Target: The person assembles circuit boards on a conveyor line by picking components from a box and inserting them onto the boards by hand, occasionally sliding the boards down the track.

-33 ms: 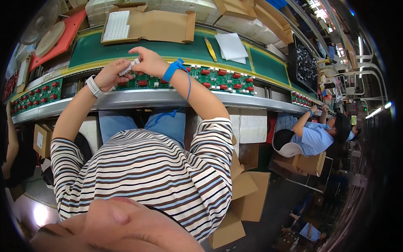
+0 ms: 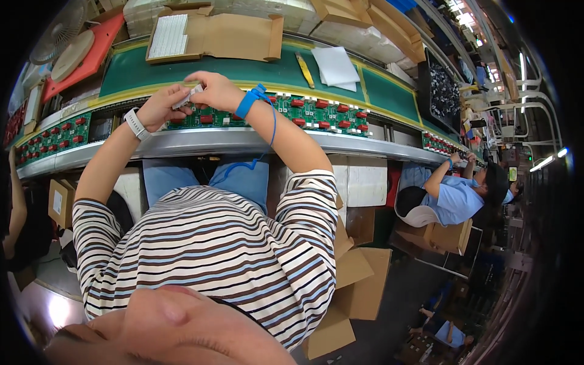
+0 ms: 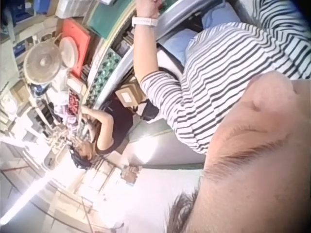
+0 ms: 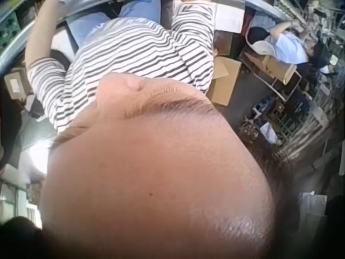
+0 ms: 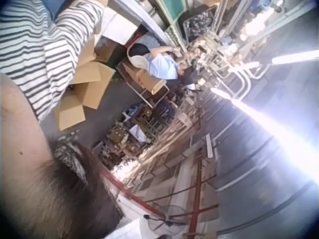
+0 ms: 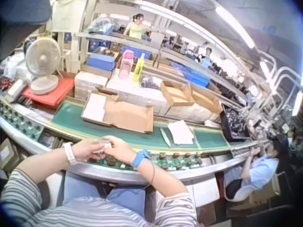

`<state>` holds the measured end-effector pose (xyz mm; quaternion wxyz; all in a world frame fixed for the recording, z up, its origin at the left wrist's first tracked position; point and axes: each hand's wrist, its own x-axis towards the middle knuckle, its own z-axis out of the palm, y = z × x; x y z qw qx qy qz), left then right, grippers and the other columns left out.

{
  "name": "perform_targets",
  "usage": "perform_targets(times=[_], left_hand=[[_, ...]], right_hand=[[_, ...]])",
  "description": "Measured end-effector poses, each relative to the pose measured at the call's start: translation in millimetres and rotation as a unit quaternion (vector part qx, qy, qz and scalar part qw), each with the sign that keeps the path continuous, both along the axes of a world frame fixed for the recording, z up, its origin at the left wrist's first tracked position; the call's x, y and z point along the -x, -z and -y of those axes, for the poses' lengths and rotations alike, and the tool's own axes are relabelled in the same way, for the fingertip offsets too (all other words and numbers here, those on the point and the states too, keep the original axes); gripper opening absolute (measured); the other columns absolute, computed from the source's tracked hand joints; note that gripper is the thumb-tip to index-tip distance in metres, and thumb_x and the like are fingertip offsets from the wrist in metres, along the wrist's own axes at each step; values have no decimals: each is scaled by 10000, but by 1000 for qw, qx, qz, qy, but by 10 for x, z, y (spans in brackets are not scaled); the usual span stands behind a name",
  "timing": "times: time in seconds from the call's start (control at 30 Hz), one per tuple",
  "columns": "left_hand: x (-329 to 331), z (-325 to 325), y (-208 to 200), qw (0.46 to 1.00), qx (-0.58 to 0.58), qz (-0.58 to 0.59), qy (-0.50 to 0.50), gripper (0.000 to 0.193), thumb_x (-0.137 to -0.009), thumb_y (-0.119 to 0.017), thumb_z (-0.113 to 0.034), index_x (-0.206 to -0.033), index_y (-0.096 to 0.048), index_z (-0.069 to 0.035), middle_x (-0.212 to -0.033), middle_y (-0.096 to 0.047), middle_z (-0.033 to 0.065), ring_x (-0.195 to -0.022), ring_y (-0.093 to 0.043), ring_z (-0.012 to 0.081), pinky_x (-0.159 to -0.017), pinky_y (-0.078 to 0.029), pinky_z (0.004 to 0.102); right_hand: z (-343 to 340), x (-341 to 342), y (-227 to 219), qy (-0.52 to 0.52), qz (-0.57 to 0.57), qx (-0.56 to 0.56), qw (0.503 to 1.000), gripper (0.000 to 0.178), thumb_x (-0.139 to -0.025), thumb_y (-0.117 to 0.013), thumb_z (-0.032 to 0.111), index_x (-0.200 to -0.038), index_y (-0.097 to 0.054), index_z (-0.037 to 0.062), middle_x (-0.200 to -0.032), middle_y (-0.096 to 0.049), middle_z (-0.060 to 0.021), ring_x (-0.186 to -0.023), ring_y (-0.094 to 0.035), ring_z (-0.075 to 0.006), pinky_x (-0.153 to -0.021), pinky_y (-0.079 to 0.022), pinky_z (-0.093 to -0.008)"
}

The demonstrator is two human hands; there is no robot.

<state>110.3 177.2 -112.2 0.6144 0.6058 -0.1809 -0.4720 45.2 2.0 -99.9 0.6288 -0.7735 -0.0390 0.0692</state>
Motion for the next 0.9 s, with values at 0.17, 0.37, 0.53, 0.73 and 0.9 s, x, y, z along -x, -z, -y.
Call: perform_targets(times=[0.17,0.37,0.53,0.73,0.9], left_hand=[[54,35,-42,999,-40,35,5,211,-906,-515,-303,-966,-526,-101,-872,-587,-26,-747,-581,44,-615,-467,158],[35,24,-25,998,-44,40,37,202,-897,-534,-275,-981,-541,-92,-875,-590,-26,-720,-570,37,-579,-448,158],[-49,-17,-40,989,-73,110,73,223,-881,-557,-210,-1055,-552,-71,-860,-590,-19,-634,-509,38,-538,-401,186],[-46,7,74,953,-75,274,104,194,-810,-631,-173,-911,-625,-8,-784,-610,35,-626,-540,97,-561,-431,236],[91,30,-16,815,-124,551,133,168,-738,-642,-146,-871,-648,-43,-767,-637,113,-674,-608,229,-606,-476,333]], right_hand=[[26,82,-13,-6,-8,22,1000,256,-750,-615,75,-981,-595,-33,-762,-618,-95,-616,-581,-119,-550,-483,-239],[123,193,-60,26,-37,66,997,229,-718,-647,113,-860,-594,-60,-717,-611,-96,-604,-584,-124,-509,-465,-256],[283,314,-32,4,-3,302,953,255,-734,-646,218,-869,-624,2,-716,-611,-85,-625,-564,-134,-553,-451,-258],[313,379,-24,-39,0,268,963,250,-775,-618,196,-954,-632,22,-772,-625,-63,-668,-570,-120,-583,-455,-242],[347,414,-74,-47,-125,108,985,227,-837,-580,161,-1021,-600,29,-852,-621,-27,-682,-559,-80,-559,-426,-207]])
